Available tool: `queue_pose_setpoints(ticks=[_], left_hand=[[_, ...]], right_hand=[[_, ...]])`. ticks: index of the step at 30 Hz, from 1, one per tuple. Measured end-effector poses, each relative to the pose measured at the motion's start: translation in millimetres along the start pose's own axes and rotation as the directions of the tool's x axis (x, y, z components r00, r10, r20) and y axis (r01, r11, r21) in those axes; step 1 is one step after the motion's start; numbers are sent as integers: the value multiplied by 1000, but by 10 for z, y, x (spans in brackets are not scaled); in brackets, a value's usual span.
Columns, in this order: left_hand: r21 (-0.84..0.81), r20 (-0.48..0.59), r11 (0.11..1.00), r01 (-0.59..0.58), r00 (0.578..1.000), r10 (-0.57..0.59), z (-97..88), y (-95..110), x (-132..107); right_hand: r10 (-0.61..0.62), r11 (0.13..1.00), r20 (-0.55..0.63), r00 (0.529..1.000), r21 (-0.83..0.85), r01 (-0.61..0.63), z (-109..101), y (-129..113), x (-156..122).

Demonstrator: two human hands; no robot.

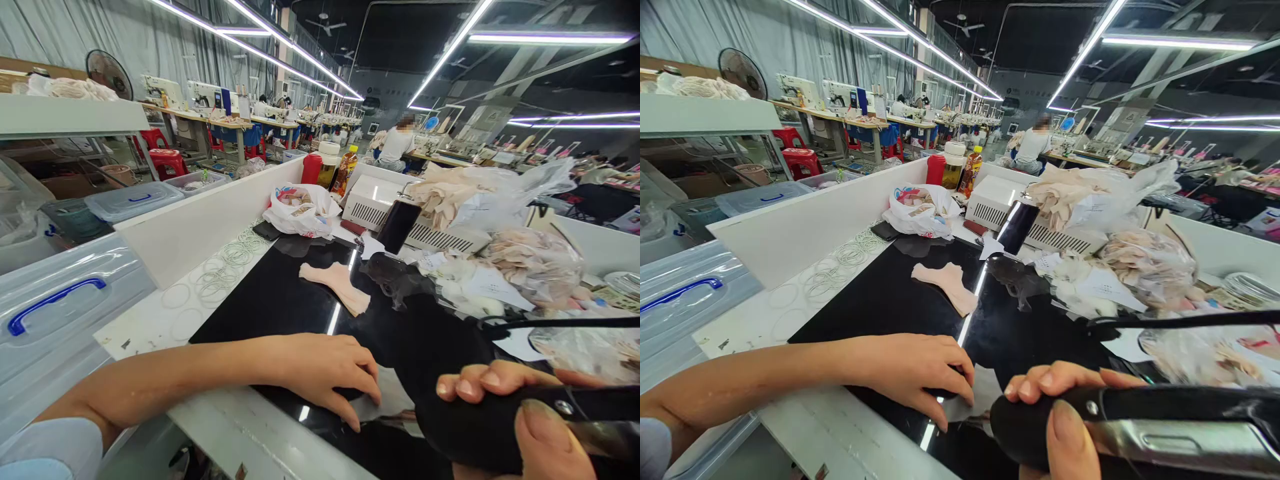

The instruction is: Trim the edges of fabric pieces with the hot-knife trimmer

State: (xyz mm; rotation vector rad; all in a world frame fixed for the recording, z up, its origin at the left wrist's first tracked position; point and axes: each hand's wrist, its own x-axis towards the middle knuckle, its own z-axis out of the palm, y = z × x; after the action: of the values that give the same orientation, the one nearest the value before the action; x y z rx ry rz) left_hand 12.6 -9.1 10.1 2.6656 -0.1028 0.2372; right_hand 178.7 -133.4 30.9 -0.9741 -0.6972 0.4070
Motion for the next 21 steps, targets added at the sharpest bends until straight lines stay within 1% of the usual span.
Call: queue_pose_setpoints(ticks=[3,8,9,12,15,17,21], left_hand=[[3,15,1000,-16,1000,16,-21,-13,3],[2,-17,998,-61,998,61,21,-52,-6],[-3,-25,998,-69,997,69,27,-59,-10],[-9,-33,997,-79,996,79,28,-75,-19],[-5,-32,996,-93,995,92,20,-85,-21],[-3,-30,995,-98,995,97,14,-85,-16],[9,-17,994,-106,994,106,-3,-73,-2]], right_hand=[[51,999,0,999,19,-51,12,1,-23],[140,990,40,989,-10,-139,59,-8,-60],[135,991,42,990,-20,-134,80,-13,-70],[64,998,29,997,-22,-64,146,-20,-110],[46,999,30,998,20,-47,150,8,-140],[54,998,70,996,37,-56,120,40,-150],[66,997,157,985,15,-70,109,61,-162]])
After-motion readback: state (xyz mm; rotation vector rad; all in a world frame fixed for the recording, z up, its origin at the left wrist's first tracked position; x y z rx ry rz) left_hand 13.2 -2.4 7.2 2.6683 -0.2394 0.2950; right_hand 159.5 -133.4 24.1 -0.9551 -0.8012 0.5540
